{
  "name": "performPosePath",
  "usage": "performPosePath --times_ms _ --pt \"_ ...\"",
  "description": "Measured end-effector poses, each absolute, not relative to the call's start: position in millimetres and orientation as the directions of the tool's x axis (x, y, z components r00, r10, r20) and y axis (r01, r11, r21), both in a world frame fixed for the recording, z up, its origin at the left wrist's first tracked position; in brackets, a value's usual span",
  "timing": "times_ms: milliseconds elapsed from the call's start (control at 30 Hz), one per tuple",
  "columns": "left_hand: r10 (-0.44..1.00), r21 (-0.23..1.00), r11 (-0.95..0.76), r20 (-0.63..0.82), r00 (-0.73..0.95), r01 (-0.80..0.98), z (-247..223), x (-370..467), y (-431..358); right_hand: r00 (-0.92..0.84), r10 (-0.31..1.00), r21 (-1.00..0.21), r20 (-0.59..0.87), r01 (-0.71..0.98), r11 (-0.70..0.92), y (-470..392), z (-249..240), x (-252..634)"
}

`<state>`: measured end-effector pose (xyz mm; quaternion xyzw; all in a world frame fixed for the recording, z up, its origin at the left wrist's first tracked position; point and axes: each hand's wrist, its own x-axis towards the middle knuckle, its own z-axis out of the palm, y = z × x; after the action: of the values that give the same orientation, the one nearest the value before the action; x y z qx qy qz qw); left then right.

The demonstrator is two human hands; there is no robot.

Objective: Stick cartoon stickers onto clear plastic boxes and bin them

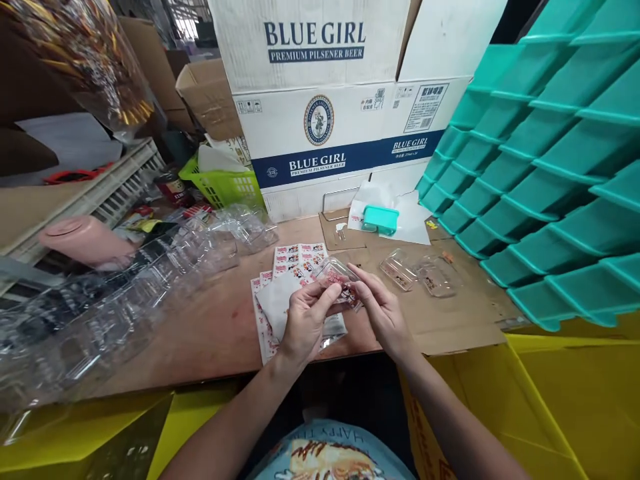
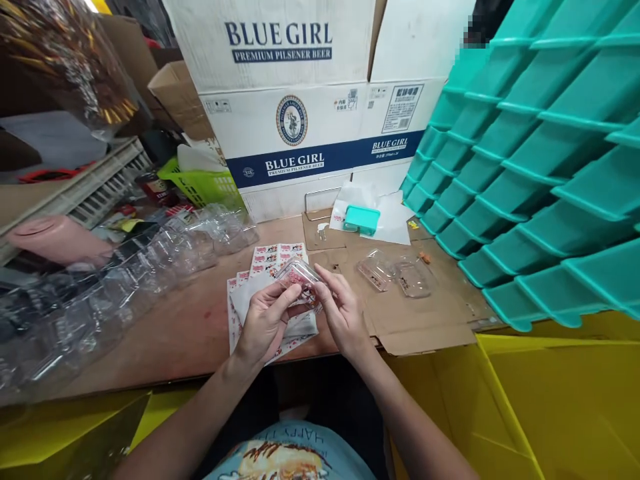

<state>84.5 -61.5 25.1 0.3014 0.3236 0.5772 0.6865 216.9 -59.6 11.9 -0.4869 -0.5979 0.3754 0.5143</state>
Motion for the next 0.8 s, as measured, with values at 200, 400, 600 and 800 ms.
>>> performPosePath --times_ms 200,400,600,800 --pt "0.987 0.781 0.159 -0.124 0.100 -0.604 19.1 69.9 -62.6 -0.082 0.973 -0.967 0.216 0.117 0.225 -57.0 -1.9 219.9" --pt "0.916 0.832 0.327 -0.163 0.367 -0.447 26.0 46.3 -56.1 -0.562 0.781 -0.913 0.272 0.106 0.394 -46.2 7.9 236.1" --pt "0.949 0.895 0.188 -0.060 0.309 -0.404 18.5 41.4 -77.8 -0.151 0.898 -0.886 0.413 0.164 0.434 -52.6 -10.6 214.5" --pt "0.972 0.854 0.182 -0.081 0.222 -0.488 8.9 48.1 -91.7 -0.074 0.862 -0.829 0.502 0.242 0.504 -56.8 -25.0 208.0"
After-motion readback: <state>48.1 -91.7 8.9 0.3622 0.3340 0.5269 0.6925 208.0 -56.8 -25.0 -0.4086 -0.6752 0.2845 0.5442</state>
